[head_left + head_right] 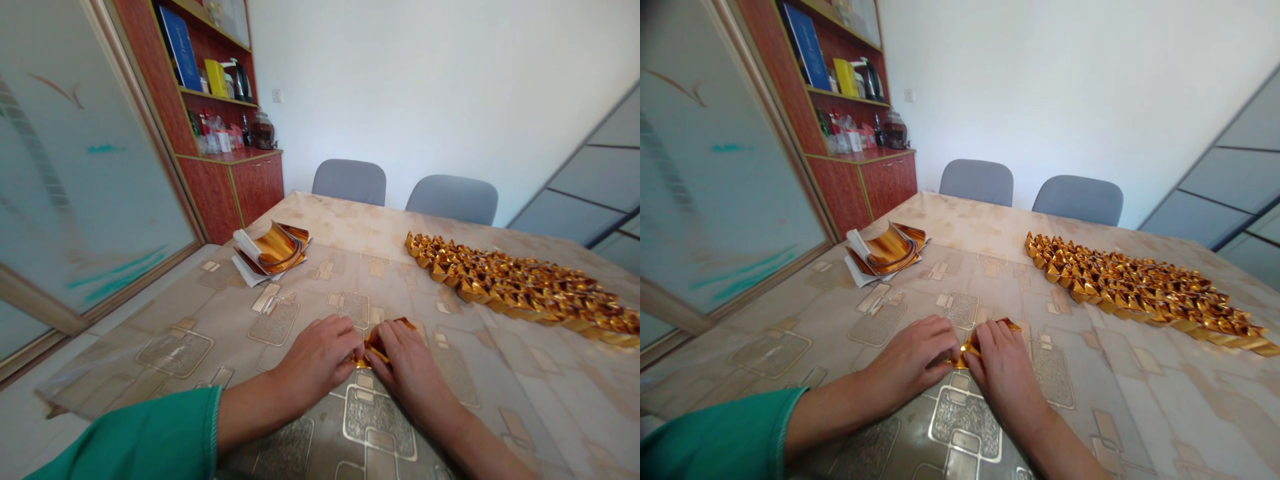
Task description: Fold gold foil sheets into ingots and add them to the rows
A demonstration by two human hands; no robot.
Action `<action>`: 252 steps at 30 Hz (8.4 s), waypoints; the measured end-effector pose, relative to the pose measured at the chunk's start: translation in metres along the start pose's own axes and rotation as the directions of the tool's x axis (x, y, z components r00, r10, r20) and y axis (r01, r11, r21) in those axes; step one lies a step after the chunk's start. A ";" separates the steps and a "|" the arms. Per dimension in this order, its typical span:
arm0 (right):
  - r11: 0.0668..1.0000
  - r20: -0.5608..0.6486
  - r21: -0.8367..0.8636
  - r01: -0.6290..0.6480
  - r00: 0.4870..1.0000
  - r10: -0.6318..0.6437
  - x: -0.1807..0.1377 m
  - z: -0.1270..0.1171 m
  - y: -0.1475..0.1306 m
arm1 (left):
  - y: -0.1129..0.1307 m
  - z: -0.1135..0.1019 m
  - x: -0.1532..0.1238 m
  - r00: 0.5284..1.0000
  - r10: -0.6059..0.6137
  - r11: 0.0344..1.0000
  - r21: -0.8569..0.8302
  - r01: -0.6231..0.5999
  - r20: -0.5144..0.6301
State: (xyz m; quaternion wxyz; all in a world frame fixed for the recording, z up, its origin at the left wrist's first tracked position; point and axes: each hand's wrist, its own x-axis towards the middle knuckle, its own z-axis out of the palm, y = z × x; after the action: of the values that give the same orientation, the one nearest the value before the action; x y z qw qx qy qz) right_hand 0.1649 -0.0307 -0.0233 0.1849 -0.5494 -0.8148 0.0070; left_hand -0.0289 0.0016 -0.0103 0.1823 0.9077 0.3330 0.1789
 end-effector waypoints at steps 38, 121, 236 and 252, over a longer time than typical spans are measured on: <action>0.990 0.009 -0.067 -0.125 0.992 0.126 -0.019 -0.019 0.012 | -0.007 0.018 0.025 0.930 0.362 0.916 0.209 -0.343 -0.061; 0.948 0.192 0.262 0.179 0.953 -0.233 -0.024 -0.042 0.034 | 0.002 0.007 0.010 0.944 0.330 0.917 0.226 -0.328 0.030; 0.951 0.091 0.292 0.096 0.988 -0.128 -0.002 -0.015 0.050 | 0.015 0.024 -0.030 0.959 0.267 0.913 0.345 -0.219 -0.099; 0.958 0.089 0.268 0.098 0.988 -0.126 0.002 -0.019 0.050 | 0.015 0.008 0.041 0.982 -0.187 0.982 -0.028 0.188 0.015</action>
State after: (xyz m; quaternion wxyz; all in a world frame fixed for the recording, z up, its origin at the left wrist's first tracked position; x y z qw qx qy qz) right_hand 0.2145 -0.0126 -0.0155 0.2131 -0.4717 -0.8452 0.1332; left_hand 0.0117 0.0169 -0.0019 0.2138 0.8705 0.4133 0.1605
